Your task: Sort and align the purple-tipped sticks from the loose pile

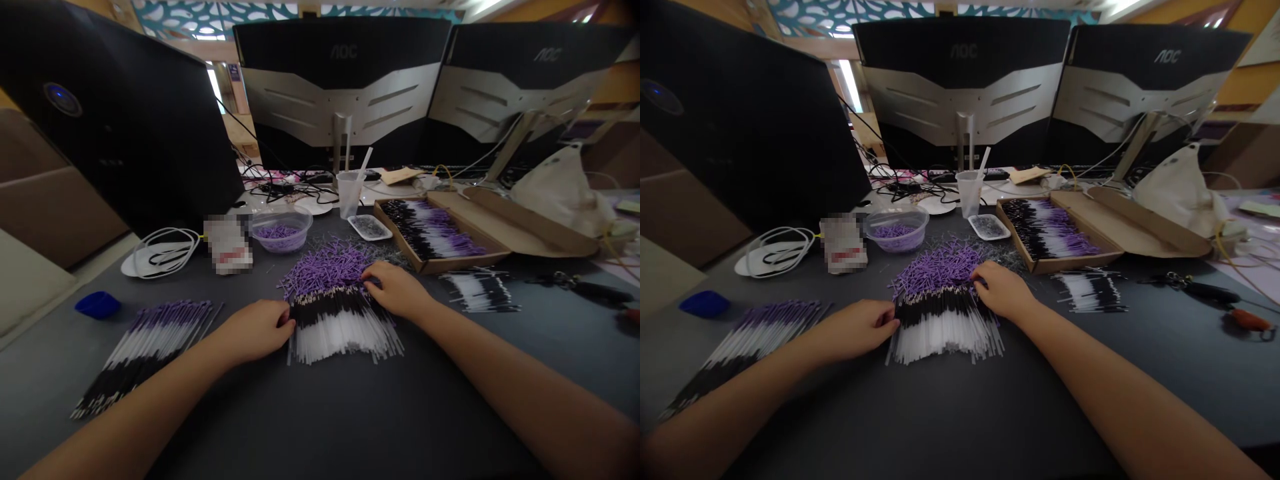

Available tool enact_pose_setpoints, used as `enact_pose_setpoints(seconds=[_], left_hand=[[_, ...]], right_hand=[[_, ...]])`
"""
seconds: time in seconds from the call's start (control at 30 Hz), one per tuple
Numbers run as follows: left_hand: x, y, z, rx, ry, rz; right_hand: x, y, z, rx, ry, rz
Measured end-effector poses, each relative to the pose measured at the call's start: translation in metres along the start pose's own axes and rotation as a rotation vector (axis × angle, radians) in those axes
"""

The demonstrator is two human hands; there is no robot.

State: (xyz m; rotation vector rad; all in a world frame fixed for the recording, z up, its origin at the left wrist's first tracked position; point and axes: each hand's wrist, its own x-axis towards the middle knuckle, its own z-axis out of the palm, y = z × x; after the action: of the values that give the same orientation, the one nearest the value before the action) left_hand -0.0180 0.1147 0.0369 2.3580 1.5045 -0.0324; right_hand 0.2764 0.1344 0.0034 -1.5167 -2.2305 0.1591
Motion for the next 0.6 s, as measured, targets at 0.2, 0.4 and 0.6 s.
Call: enact_pose_setpoints(seconds=[0.2, 0.4, 0.6], left_hand=[[0.002, -0.001, -0.001, 0.003, -0.017, 0.016], [0.004, -0.004, -0.004, -0.018, 0.006, 0.024], [-0.006, 0.010, -0.011, 0.167, 0.640, 0.314]], right_hand=[[0.003, 0.001, 0.002, -0.046, -0.019, 0.005], [0.000, -0.002, -0.008, -0.026, 0.069, -0.026], [-0.015, -0.038, -0.025, -0.107, -0.025, -0.216]])
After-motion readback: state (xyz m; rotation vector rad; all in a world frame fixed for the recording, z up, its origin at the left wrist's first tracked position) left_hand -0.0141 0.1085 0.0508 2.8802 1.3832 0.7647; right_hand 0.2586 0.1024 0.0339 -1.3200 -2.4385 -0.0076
